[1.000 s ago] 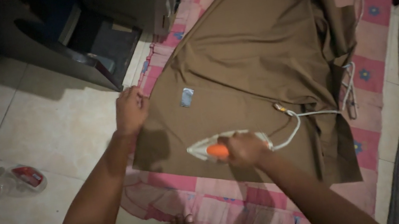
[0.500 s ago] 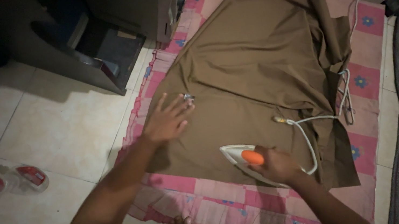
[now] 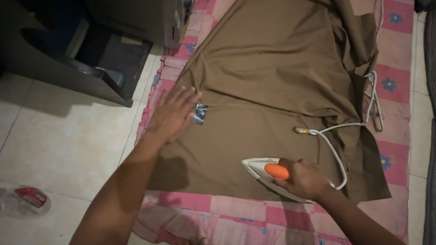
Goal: Ironing a brown long-sleeved shirt on a floor mat.
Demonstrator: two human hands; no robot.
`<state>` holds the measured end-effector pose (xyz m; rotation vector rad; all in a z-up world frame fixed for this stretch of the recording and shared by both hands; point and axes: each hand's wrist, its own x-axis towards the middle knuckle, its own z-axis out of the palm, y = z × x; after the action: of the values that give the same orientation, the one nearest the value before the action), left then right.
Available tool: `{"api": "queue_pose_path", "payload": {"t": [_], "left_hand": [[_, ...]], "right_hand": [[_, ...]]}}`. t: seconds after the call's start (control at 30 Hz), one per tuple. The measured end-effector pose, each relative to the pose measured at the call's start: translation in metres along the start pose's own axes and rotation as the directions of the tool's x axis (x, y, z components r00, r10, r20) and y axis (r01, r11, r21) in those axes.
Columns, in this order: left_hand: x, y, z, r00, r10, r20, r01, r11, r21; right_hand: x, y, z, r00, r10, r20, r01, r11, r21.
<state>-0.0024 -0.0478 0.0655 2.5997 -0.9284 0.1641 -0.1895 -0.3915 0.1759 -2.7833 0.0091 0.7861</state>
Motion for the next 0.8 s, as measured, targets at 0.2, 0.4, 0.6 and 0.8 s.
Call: {"api": "queue_pose_path", "payload": {"t": [0.2,0.4,0.6,0.8], "left_hand": [[0.016,-0.029,0.035,0.963,-0.165,0.214,0.137,0.981,0.138],[0.019,-0.034,0.037,0.934,-0.225,0.278,0.163,0.960,0.229],[0.020,-0.031,0.034,0.898,-0.308,0.316,0.243,0.943,0.227],[-0.011,-0.022,0.011,0.955,-0.295,-0.024,0.296,0.955,0.021]], "right_hand": [[0.014,0.009,0.013,0.972,0.207,-0.115,-0.201,0.978,0.058],[0.020,0.017,0.010,0.995,-0.058,-0.080,0.051,0.995,-0.084],[0.070,0.066,0.048,0.948,0.136,-0.289,-0.154,0.987,-0.039],[0.058,0.018,0.016,0.997,-0.025,-0.066,0.017,0.994,-0.106]]}}
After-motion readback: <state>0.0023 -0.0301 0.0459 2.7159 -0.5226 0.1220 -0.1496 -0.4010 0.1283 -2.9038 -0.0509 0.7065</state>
